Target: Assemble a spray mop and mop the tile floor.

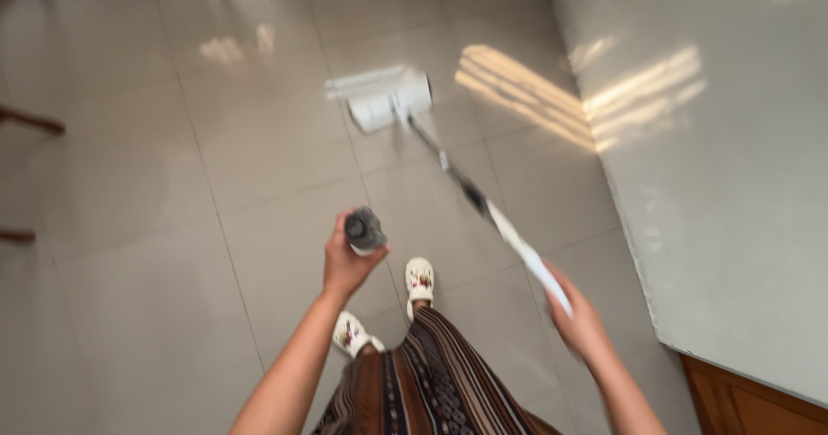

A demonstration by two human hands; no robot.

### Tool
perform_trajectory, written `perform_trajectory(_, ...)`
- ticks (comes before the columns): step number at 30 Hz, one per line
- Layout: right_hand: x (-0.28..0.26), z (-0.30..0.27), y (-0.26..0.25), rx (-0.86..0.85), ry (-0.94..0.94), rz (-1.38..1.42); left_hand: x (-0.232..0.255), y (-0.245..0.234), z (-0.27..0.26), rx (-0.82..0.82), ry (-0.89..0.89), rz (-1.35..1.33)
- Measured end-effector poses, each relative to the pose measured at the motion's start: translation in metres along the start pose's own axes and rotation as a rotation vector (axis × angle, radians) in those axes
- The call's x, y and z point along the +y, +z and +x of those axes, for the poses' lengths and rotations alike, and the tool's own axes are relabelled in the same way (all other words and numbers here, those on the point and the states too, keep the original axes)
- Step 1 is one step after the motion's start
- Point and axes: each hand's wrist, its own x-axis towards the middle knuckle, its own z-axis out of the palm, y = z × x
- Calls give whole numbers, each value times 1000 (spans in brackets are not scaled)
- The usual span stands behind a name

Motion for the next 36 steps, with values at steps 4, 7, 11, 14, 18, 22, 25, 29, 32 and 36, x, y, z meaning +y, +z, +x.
perform_trajectory(4,-39,-93,-60,-90,505,-147,15,21,4,-61,-2,4)
perform_trajectory(7,-63,-91,-46,-72,583,-138,25,36,8,-79,49,-34)
perform_trajectory(11,-91,-7,1,15,321,-25,36,49,9,-77,8,-83)
perform_trajectory(14,-87,114,38,83,71,19,40,57,9,-63,-40,-67)
perform_trajectory(18,-140,280,59,100,73,125,38,65,7,-16,-113,-33)
perform_trajectory(22,-137,407,72,73,54,165,26,101,13,84,-141,-23)
perform_trajectory(25,-98,446,72,65,14,195,19,128,22,156,-200,39)
perform_trajectory(29,-23,408,33,185,-105,80,29,156,19,159,-204,-43)
perform_trajectory(32,64,340,-20,192,-224,-15,54,181,16,107,-192,-44)
perform_trajectory(36,85,158,-86,27,105,-28,68,195,-19,44,-98,16)
